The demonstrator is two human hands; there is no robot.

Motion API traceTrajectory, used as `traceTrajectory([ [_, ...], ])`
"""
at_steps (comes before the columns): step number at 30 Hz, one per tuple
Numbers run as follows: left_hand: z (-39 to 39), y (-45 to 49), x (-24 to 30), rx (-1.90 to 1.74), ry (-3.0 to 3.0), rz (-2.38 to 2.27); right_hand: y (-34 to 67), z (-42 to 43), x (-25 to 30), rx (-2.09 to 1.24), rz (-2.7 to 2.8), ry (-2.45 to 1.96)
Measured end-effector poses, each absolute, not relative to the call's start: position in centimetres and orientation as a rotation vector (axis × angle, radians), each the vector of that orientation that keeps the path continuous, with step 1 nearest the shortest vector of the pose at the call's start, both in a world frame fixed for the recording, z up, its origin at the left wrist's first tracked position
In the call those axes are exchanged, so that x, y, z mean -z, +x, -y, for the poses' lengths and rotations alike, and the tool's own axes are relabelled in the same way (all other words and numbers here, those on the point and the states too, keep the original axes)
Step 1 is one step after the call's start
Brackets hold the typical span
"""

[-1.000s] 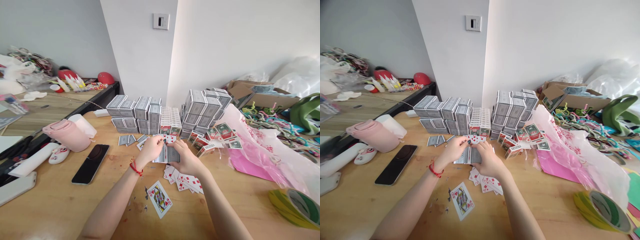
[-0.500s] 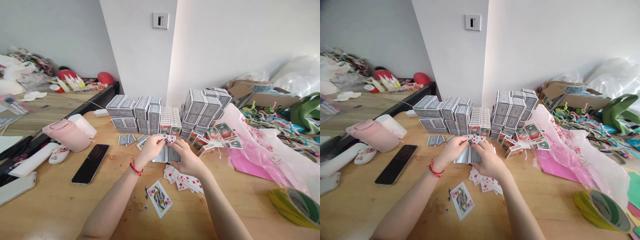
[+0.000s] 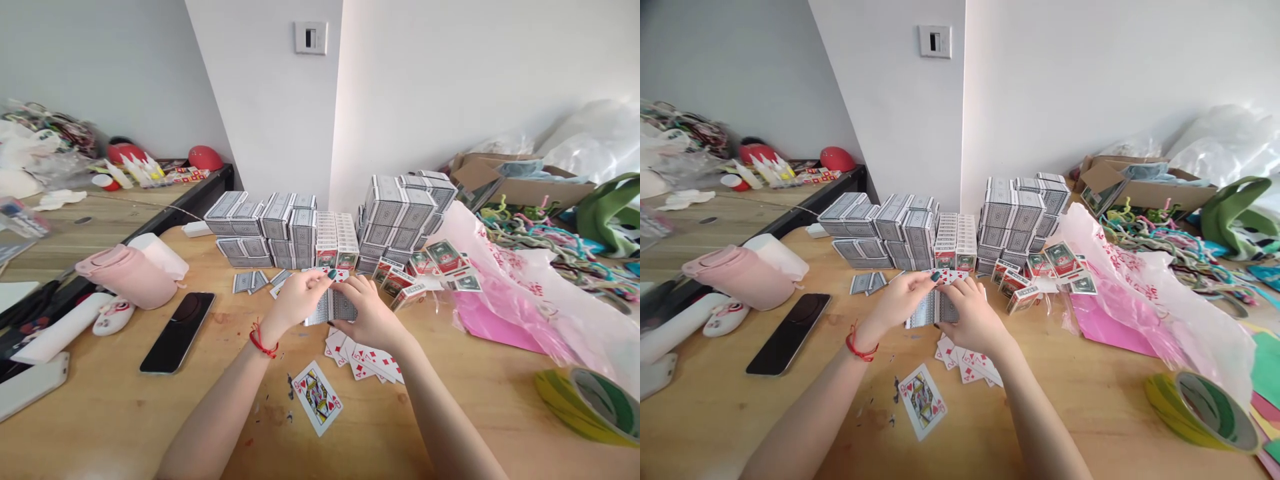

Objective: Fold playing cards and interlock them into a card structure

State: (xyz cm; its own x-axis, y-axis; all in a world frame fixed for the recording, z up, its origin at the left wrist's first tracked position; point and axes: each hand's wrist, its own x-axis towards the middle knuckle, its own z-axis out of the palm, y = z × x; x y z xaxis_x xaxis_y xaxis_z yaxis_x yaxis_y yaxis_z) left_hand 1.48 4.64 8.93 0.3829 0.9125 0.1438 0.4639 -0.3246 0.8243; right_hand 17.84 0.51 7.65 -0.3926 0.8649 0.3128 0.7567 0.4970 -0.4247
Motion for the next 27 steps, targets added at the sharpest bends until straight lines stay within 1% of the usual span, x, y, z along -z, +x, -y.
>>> traceTrajectory([
  [4,-5.0,0.6,-9.3,-0.823,1.901,-1.082,18.2,-0.7,-7.6,-0.274,2.199,-1.319],
  [8,-4.7,0.1,-9.9,-0.757,2.016,-0.996,18.0,-0.8,-7.3,-0.129,2.167,-1.369],
  [14,-4.0,0.4,-10.8,-0.711,2.307,-1.175,17.7,-1.1,-6.8,0.082,2.067,-1.417],
  [18,-4.2,0.3,-10.6,-0.739,2.186,-1.249,17.8,-1.2,-6.5,0.15,1.966,-1.406],
  [20,-4.4,0.2,-10.3,-0.797,2.087,-1.289,17.8,-1.1,-6.5,0.153,1.88,-1.385],
  [22,-4.7,0.0,-10.1,-0.854,1.999,-1.336,17.5,-0.9,-6.6,0.09,1.846,-1.33],
  [25,-4.9,0.0,-9.8,-0.954,1.885,-1.338,16.3,-0.1,-7.1,-0.062,1.936,-1.239],
  [27,-4.9,0.2,-9.9,-1.009,1.814,-1.28,15.2,0.5,-7.3,-0.072,1.977,-1.25],
])
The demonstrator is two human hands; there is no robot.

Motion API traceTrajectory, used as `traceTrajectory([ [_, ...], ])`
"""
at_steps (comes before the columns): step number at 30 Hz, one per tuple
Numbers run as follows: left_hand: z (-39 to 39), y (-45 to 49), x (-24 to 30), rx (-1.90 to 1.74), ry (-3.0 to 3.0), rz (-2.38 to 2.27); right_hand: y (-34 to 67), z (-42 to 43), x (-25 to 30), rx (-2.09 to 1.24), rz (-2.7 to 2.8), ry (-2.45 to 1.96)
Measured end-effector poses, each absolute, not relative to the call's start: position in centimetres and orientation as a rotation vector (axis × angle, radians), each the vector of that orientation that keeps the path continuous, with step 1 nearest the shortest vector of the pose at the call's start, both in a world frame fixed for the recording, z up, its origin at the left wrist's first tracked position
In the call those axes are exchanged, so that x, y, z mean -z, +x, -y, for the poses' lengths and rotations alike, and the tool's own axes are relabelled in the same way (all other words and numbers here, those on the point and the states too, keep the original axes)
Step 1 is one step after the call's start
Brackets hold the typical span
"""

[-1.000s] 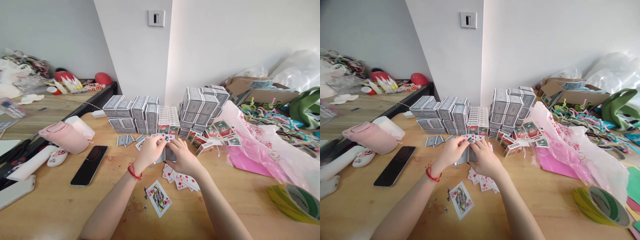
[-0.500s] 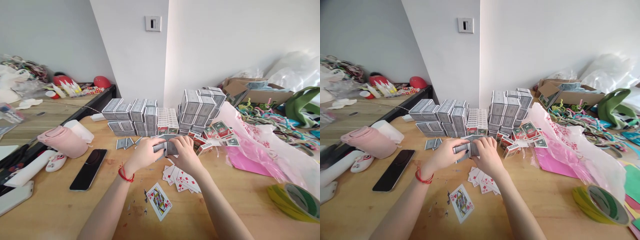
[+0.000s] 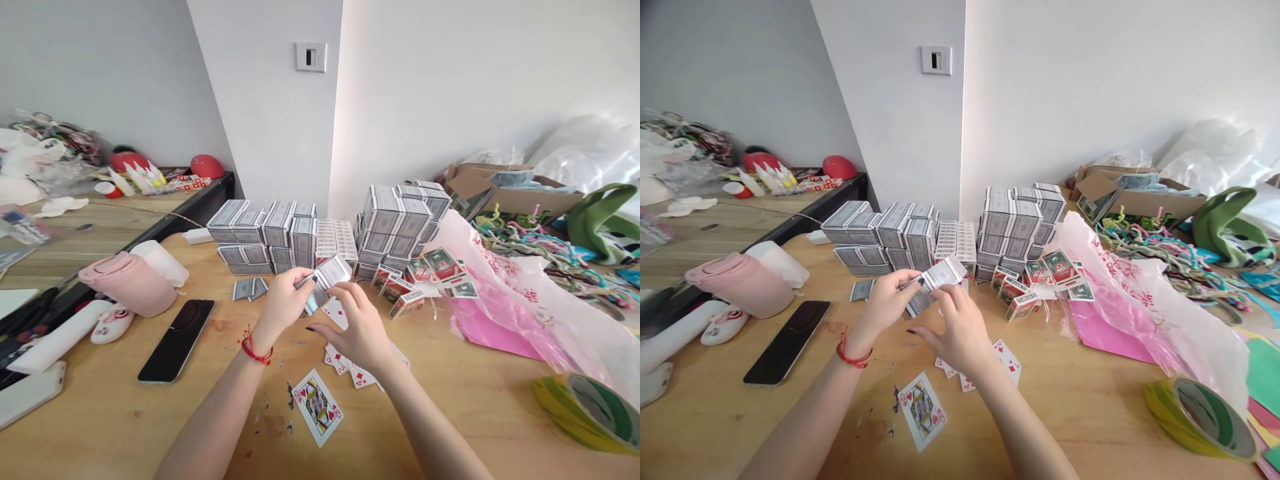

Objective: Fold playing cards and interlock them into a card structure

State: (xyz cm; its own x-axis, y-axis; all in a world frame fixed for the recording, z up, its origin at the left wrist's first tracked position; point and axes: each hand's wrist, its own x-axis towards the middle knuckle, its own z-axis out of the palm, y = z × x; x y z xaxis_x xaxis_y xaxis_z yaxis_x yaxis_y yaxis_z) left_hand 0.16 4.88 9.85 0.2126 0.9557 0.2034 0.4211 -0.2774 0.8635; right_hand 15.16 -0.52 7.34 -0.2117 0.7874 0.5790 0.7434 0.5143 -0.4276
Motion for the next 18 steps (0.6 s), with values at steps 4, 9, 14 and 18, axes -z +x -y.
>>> traceTrajectory([
  [4,-4.4,0.6,-10.4,-1.024,1.687,-1.181,13.5,1.2,-7.1,-0.002,1.938,-1.365],
  [9,-3.3,0.6,-11.6,-0.896,1.556,-0.879,13.9,1.0,-7.2,-0.056,1.732,-1.296],
  [14,-1.5,0.9,-12.2,-0.817,1.722,-0.789,14.9,0.6,-8.0,-0.238,1.471,-1.276],
  [18,-0.1,1.7,-12.7,-0.745,2.054,-0.847,15.6,0.3,-8.3,-0.453,1.402,-1.259],
])
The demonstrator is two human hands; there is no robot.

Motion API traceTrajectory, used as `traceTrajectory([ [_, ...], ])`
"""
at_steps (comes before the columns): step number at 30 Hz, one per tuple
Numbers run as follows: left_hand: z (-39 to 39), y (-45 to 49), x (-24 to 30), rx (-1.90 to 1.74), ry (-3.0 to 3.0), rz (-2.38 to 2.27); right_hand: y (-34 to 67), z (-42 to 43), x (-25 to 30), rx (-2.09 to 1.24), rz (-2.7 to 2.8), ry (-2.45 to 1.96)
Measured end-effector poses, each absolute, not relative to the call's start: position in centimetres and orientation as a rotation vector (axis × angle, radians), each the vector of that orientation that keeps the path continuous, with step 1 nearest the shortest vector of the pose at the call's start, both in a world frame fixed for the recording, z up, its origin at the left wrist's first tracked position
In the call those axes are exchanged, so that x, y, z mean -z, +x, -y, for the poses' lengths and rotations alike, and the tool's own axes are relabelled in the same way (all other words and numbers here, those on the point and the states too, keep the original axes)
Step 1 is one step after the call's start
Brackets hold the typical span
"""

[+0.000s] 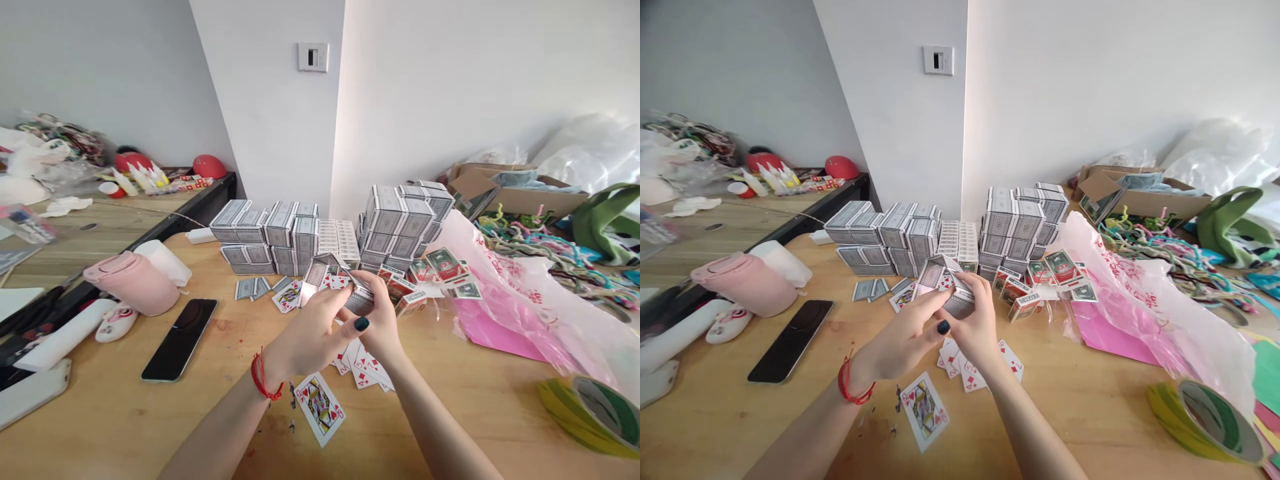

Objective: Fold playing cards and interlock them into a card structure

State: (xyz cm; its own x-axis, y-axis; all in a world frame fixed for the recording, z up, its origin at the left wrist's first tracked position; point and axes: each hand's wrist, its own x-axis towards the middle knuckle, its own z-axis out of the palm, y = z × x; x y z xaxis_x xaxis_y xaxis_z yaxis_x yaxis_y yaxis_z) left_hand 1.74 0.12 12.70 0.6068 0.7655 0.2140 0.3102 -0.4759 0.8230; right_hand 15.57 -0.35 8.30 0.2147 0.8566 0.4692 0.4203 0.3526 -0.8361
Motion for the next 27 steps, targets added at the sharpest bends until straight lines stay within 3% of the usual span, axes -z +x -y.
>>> traceTrajectory([
  [5,-0.7,1.8,-12.7,-0.821,2.063,-0.858,16.6,0.0,-8.1,-0.766,1.181,-1.253],
  [13,-4.7,-1.2,-11.0,-1.461,1.811,-1.267,19.6,-1.2,-8.4,-1.278,0.768,-0.928],
  [22,-5.3,-1.5,-11.0,-0.844,1.068,-0.706,20.8,-1.5,-7.7,-1.406,0.844,-0.882],
  [27,-5.2,-0.6,-10.4,-0.896,0.989,-0.665,20.6,-1.9,-7.4,-1.377,0.763,-0.888],
])
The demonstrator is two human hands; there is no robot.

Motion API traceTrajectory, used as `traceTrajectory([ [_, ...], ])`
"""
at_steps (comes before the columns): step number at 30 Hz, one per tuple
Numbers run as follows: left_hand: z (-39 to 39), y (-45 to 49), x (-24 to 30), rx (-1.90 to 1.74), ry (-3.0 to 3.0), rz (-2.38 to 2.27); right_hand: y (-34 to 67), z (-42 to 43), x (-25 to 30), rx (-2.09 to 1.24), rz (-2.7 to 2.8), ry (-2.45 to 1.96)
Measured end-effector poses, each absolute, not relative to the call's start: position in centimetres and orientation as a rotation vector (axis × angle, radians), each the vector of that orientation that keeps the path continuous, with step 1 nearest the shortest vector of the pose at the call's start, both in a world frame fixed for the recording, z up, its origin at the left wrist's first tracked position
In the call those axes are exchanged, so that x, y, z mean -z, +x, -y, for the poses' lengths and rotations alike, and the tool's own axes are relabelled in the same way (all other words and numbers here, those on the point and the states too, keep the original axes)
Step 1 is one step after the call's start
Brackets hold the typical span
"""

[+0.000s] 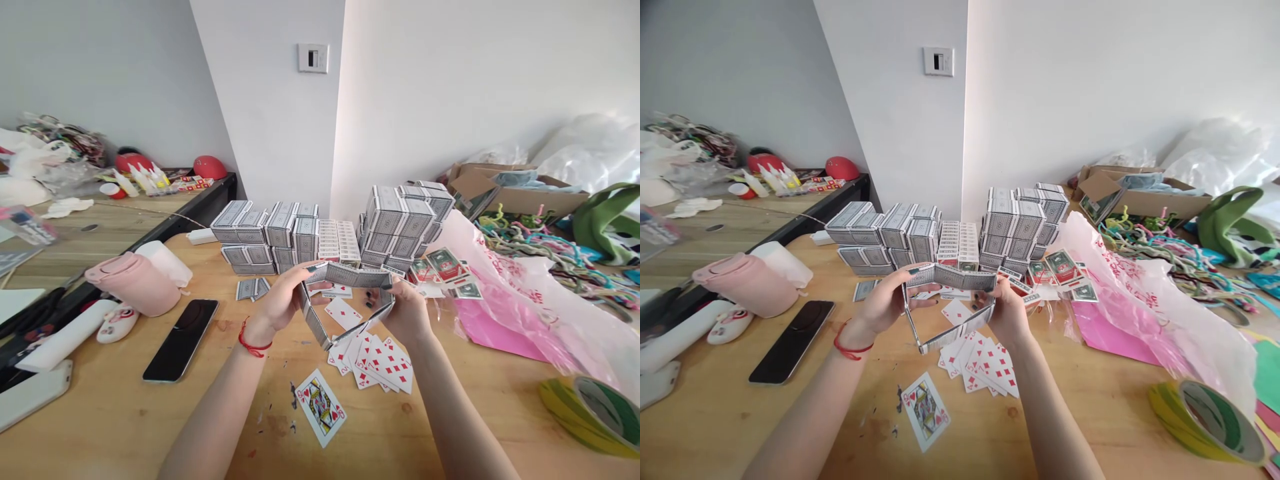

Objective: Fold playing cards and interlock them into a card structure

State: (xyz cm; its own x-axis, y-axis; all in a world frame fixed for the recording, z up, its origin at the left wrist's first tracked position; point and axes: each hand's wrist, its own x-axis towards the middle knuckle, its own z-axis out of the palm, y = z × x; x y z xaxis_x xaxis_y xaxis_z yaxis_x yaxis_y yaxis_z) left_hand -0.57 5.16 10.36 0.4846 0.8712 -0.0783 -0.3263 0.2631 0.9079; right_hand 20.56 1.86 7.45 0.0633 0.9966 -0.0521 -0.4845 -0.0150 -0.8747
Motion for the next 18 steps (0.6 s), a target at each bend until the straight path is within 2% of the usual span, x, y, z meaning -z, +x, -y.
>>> traceTrajectory([
  [6,-5.2,0.0,-9.9,-0.918,1.149,-0.728,20.1,-2.3,-6.9,-1.079,0.736,-0.943],
  [18,-5.6,0.1,-9.0,-0.968,1.549,-0.864,20.4,-2.2,-7.1,-1.091,0.89,-1.033],
])
